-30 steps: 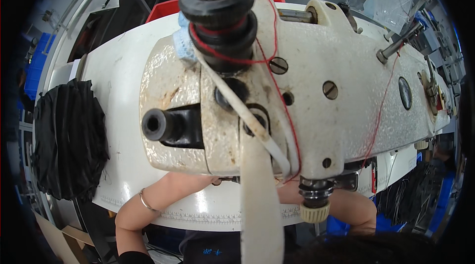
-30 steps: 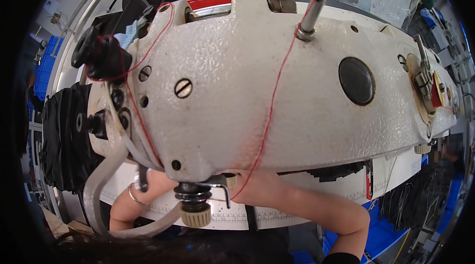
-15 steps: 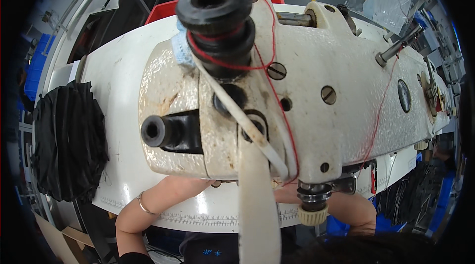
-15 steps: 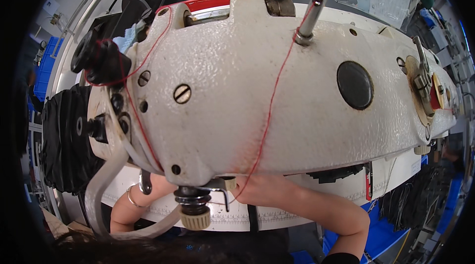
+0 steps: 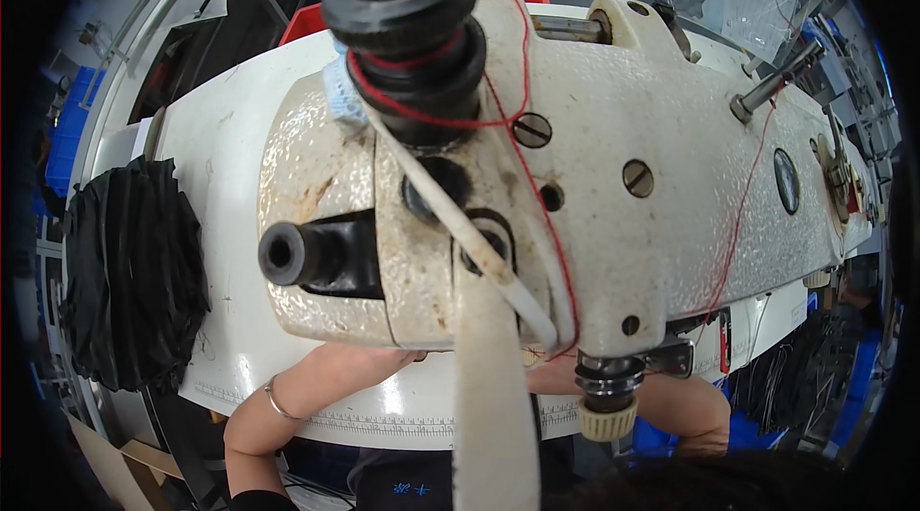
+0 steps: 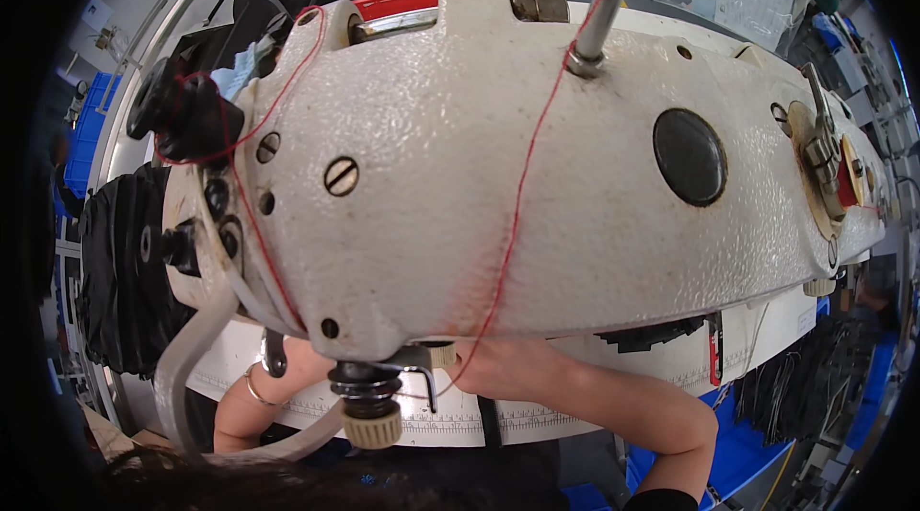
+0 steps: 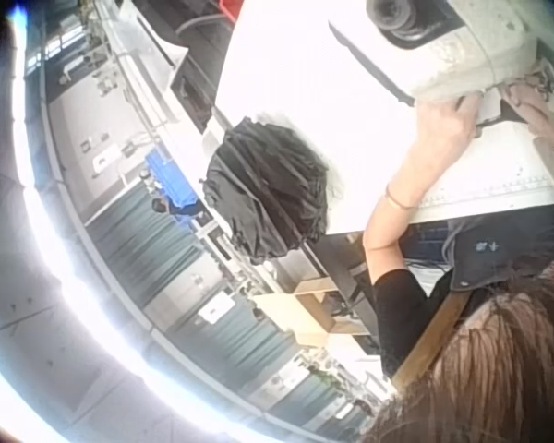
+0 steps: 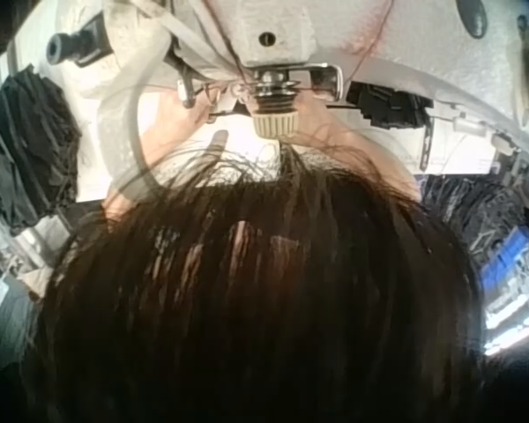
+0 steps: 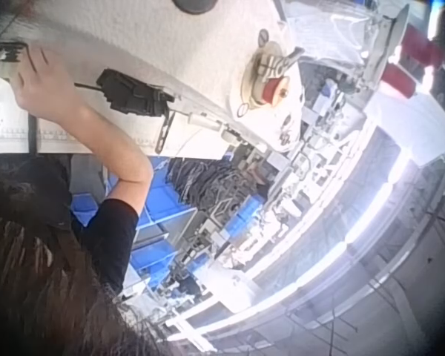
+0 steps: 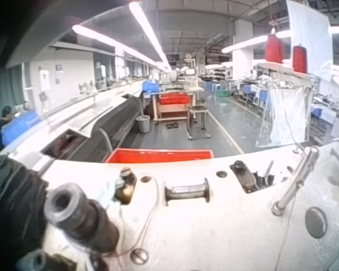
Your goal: Sewing a zipper or edge onto a black leather or fabric garment component using an industrial sewing machine.
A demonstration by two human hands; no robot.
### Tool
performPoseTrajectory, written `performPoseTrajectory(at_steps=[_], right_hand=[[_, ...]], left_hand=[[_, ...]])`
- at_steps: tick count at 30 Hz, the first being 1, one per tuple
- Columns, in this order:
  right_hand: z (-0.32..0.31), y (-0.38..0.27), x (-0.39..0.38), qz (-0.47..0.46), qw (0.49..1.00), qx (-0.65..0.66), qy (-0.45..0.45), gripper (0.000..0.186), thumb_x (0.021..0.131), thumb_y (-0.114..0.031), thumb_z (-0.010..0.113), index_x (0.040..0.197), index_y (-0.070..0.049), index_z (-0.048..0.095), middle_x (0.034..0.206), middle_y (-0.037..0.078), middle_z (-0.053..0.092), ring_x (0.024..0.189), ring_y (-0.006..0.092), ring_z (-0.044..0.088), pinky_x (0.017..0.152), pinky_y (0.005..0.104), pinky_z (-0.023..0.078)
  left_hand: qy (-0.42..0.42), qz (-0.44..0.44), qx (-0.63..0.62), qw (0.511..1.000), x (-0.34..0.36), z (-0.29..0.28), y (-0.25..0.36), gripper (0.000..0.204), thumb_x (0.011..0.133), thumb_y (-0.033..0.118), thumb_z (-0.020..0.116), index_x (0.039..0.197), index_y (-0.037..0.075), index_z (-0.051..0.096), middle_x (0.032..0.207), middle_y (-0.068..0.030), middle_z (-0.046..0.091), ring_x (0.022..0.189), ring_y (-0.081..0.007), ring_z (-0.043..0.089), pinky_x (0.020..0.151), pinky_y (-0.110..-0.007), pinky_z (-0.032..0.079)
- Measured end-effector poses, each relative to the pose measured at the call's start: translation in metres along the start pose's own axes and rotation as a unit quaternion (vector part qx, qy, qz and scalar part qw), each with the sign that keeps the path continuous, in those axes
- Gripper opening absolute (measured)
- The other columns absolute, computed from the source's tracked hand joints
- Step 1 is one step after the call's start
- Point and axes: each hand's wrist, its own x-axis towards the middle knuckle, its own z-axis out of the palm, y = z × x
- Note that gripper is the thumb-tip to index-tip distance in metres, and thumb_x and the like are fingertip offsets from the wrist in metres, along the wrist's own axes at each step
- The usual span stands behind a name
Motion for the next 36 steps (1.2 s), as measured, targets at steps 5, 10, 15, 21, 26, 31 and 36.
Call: performPoseTrajectory(at_steps=[5, 10, 15, 21, 26, 31, 36], right_hand=[[0.007, 0.0, 0.006, 0.059, 0.997, 0.058, -0.011, 0.02, 0.066, -0.014, 0.057, 0.079, 0.001, 0.061, 0.086, 0.017, 0.061, 0.082, 0.0291, 0.06, 0.066, 0.0381, 0.05], [-0.015, -0.004, 0.006, 0.137, 0.988, 0.062, -0.038, 0.019, 0.072, -0.013, 0.058, 0.085, -0.001, 0.06, 0.09, 0.013, 0.061, 0.082, 0.0258, 0.061, 0.066, 0.036, 0.05], [-0.009, -0.002, 0.009, 0.195, 0.973, 0.112, -0.049, 0.018, 0.077, -0.012, 0.059, 0.092, -0.002, 0.06, 0.093, 0.009, 0.061, 0.083, 0.0224, 0.061, 0.066, 0.0339, 0.05], [-0.011, -0.01, 0.013, 0.169, 0.977, 0.1, -0.083, 0.022, 0.071, -0.01, 0.06, 0.092, -0.004, 0.061, 0.09, 0.008, 0.06, 0.08, 0.0253, 0.062, 0.064, 0.0375, 0.051], [-0.012, 0.016, 0.012, 0.09, 0.99, -0.081, -0.07, 0.035, 0.064, -0.009, 0.06, 0.099, -0.003, 0.062, 0.091, 0.01, 0.06, 0.082, 0.0248, 0.063, 0.063, 0.038, 0.052], [0.005, 0.018, 0.011, 0.135, 0.989, -0.01, -0.052, 0.037, 0.065, -0.01, 0.061, 0.101, -0.004, 0.064, 0.09, 0.01, 0.061, 0.086, 0.0235, 0.06, 0.069, 0.039, 0.05], [-0.024, -0.028, 0.015, 0.164, 0.967, 0.153, -0.124, 0.034, 0.075, -0.007, 0.061, 0.11, -0.009, 0.061, 0.088, 0.006, 0.056, 0.082, 0.0212, 0.055, 0.07, 0.0348, 0.047]], left_hand=[[-0.068, -0.031, -0.028, 0.997, -0.011, 0.002, -0.006, 0.045, 0.06, 0.0, 0.065, 0.104, 0.001, 0.061, 0.094, -0.0162, 0.062, 0.089, -0.0312, 0.061, 0.078, -0.039, 0.05], [-0.038, 0.053, 0.038, 0.997, -0.002, 0.012, -0.007, 0.044, 0.058, 0.003, 0.065, 0.102, 0.0, 0.063, 0.099, -0.0152, 0.062, 0.093, -0.0303, 0.061, 0.082, -0.041, 0.049], [0.017, 0.041, 0.023, 0.999, -0.011, 0.023, -0.011, 0.041, 0.058, 0.003, 0.063, 0.098, 0.001, 0.066, 0.104, -0.0144, 0.06, 0.097, -0.0309, 0.058, 0.082, -0.042, 0.049], [0.021, 0.051, 0.049, 0.997, -0.003, 0.022, -0.014, 0.033, 0.061, 0.001, 0.063, 0.094, 0.001, 0.066, 0.095, -0.0132, 0.061, 0.089, -0.0302, 0.06, 0.078, -0.041, 0.049], [0.026, -0.017, 0.011, 0.999, 0.018, 0.007, -0.017, 0.019, 0.066, 0.003, 0.062, 0.086, 0.003, 0.064, 0.079, -0.0122, 0.06, 0.075, -0.0297, 0.06, 0.066, -0.04, 0.048], [0.103, -0.027, 0.083, 0.991, 0.017, 0.008, -0.024, 0.012, 0.076, 0.009, 0.062, 0.086, 0.003, 0.064, 0.085, -0.0116, 0.062, 0.084, -0.031, 0.057, 0.077, -0.041, 0.044], [-0.008, -0.076, 0.149, 0.986, -0.012, -0.004, 0.014, 0.021, 0.08, 0.019, 0.062, 0.094, 0.003, 0.062, 0.098, -0.0096, 0.059, 0.085, -0.0237, 0.054, 0.077, -0.033, 0.045]])
